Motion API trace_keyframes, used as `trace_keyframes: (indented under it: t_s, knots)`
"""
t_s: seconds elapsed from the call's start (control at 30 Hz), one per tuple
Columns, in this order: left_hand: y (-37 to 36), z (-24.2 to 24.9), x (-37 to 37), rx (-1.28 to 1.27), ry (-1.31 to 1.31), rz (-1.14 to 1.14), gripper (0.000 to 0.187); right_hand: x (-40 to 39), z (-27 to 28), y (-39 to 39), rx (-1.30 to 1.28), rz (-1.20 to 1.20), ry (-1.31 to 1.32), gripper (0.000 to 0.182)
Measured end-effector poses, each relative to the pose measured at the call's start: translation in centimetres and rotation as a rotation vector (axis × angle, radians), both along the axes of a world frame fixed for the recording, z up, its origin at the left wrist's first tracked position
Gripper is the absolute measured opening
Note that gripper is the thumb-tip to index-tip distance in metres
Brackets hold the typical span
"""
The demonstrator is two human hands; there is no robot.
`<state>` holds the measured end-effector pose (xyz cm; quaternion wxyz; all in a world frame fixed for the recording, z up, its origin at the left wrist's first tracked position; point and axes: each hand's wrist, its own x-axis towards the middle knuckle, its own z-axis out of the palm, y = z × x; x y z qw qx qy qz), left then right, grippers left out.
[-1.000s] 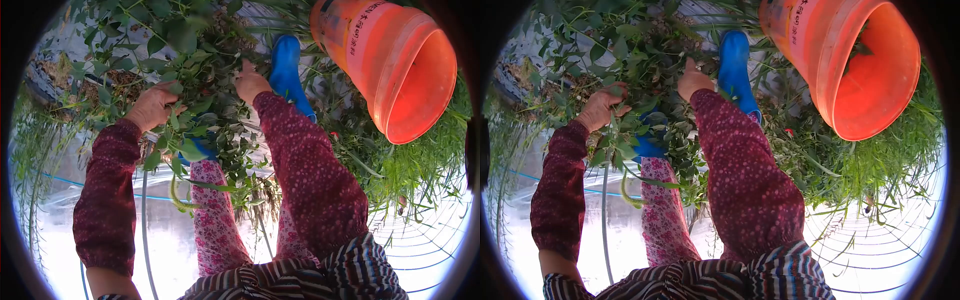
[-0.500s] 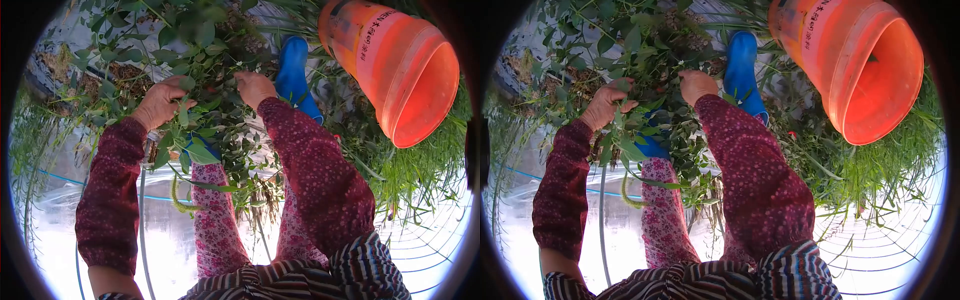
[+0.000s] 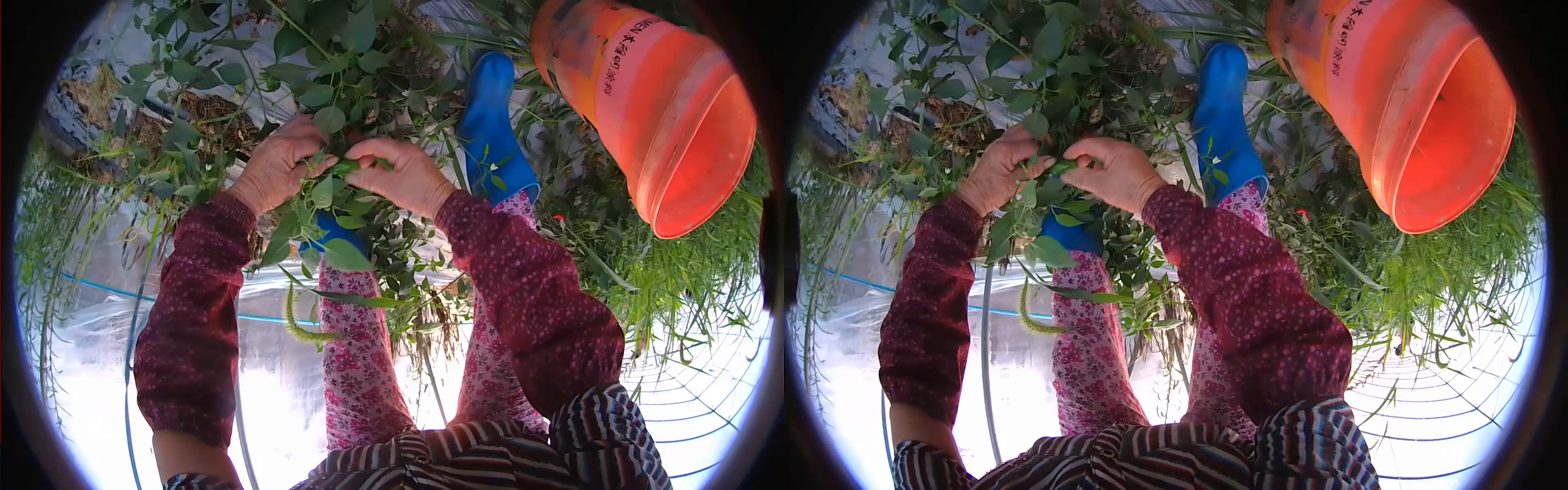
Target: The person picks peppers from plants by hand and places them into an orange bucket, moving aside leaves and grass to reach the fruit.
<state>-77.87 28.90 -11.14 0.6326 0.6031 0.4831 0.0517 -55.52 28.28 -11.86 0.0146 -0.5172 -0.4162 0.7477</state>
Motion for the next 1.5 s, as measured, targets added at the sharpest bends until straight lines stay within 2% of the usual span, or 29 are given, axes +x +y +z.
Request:
trace_keyframes:
  t_s: [0.07, 0.13, 0.17, 0.23, 0.27, 0.33, 0.37, 0.43, 0.47, 0.5, 0.53, 0.6, 0.63, 0.7, 0.73, 0.77, 0.83, 0.87, 0.9, 1.0, 1.03, 1.07, 1.13, 1.2, 1.27, 1.33, 1.37, 1.43, 1.5]
  knots:
    - [0.0, 0.1, 0.4, 0.022, 0.032, -0.009, 0.017, -1.0, 1.3, 0.2, -0.022, 0.063, 0.058, 0.021]
    - [-0.1, 0.2, 0.8, 0.163, 0.048, -0.059, 0.018, -1.8, 1.4, 0.3, 0.282, 0.262, -0.066, 0.021]
    - [-0.1, 0.2, 0.9, 0.168, 0.047, -0.058, 0.018, -1.9, 1.5, 0.4, 0.286, 0.263, -0.068, 0.021]
    - [-0.3, 0.2, 1.3, 0.175, 0.142, -0.048, 0.018, -1.7, 1.4, 0.6, 0.102, 0.226, -0.085, 0.022]
    - [-0.4, 0.0, 1.6, 0.176, 0.139, -0.048, 0.018, -1.4, 1.4, 0.4, 0.102, 0.226, -0.087, 0.022]
    - [-0.9, -0.3, 2.1, 0.150, 0.183, -0.143, 0.017, -0.2, 1.3, -0.2, -0.084, 0.111, -0.001, 0.019]
    - [-0.9, -0.4, 2.1, 0.149, 0.180, -0.141, 0.017, 0.4, 1.4, -0.4, -0.085, 0.112, -0.004, 0.019]
    - [-0.9, -0.7, 1.8, 0.202, 0.383, -0.226, 0.016, 1.9, 1.7, -0.8, -0.172, 0.057, 0.176, 0.013]
    - [-0.7, -1.0, 1.7, 0.205, 0.379, -0.222, 0.016, 1.9, 3.2, 0.6, -0.521, -0.165, 0.152, 0.008]
    - [-0.7, -1.2, 1.5, 0.193, 0.403, -0.259, 0.024, 2.3, 2.8, 0.6, -0.523, -0.165, 0.145, 0.008]
    - [-0.9, -1.2, 1.4, 0.179, 0.430, -0.297, 0.034, 2.6, 1.9, 0.7, -0.575, -0.209, 0.008, 0.008]
    - [-0.5, -0.9, 2.0, 0.233, 0.490, -0.299, 0.040, 2.7, 0.5, 0.9, -0.661, -0.309, -0.144, 0.011]
    - [-0.3, -0.9, 2.5, 0.289, 0.547, -0.302, 0.045, 2.5, -0.5, 0.5, -0.657, -0.309, -0.141, 0.011]
    - [-0.2, -1.1, 4.0, 0.289, 0.608, -0.246, 0.050, 2.0, -2.4, -0.8, -0.654, -0.300, -0.099, 0.023]
    - [-0.3, -1.1, 4.7, 0.284, 0.669, -0.189, 0.055, 1.7, -3.2, -1.1, -0.688, -0.406, -0.099, 0.026]
    - [-0.1, -1.1, 5.4, 0.282, 0.670, -0.189, 0.055, 1.3, -3.1, -0.7, -0.690, -0.405, -0.099, 0.026]
    - [0.4, -1.4, 6.6, 0.246, 0.880, -0.246, 0.056, 0.9, -2.9, 0.3, -0.496, -0.511, -0.211, 0.026]
    - [-0.6, -3.0, 5.9, 0.312, 0.919, -0.224, 0.039, 1.7, -6.1, -1.7, -0.479, -0.666, -0.151, 0.026]
    - [-0.2, -3.9, 5.3, 0.310, 0.919, -0.224, 0.039, 1.9, -5.5, -1.0, -0.480, -0.666, -0.152, 0.026]
    - [1.3, -4.3, 4.1, 0.176, 0.871, -0.282, 0.034, 3.7, -3.7, 0.0, -0.672, -0.230, -0.071, 0.025]
    - [0.9, -4.7, 3.2, 0.174, 0.873, -0.283, 0.034, 3.9, -4.1, -0.7, -0.675, -0.228, -0.069, 0.025]
    - [0.4, -5.3, 1.6, 0.250, 0.862, -0.348, 0.033, 4.2, -4.7, -1.8, -0.619, -0.320, -0.190, 0.025]
    - [2.2, -5.0, 1.3, 0.342, 0.850, -0.408, 0.032, 4.6, -5.7, -2.1, -0.419, -0.436, -0.338, 0.030]
    - [5.4, -2.8, 1.9, -0.223, 0.820, -0.496, 0.044, 3.8, -6.5, -1.6, -0.339, -0.417, -0.292, 0.034]
    - [5.4, -3.4, 1.6, -0.204, 0.839, -0.563, 0.046, 2.8, -8.1, -1.3, -0.169, -0.326, -0.272, 0.041]
    - [4.6, -4.5, 1.3, -0.187, 0.850, -0.632, 0.048, 1.6, -9.4, -1.1, -0.213, -0.389, -0.280, 0.043]
    - [4.0, -4.7, 1.1, -0.091, 0.884, -0.644, 0.049, 1.3, -9.8, -1.1, -0.254, -0.451, -0.289, 0.046]
    - [3.5, -5.8, 0.6, 0.006, 0.917, -0.654, 0.050, 1.3, -10.0, -1.1, -0.285, -0.409, -0.290, 0.050]
    - [3.9, -6.2, 0.4, -0.059, 0.805, -0.499, 0.049, 1.7, -10.3, -1.3, -0.344, -0.317, -0.295, 0.058]
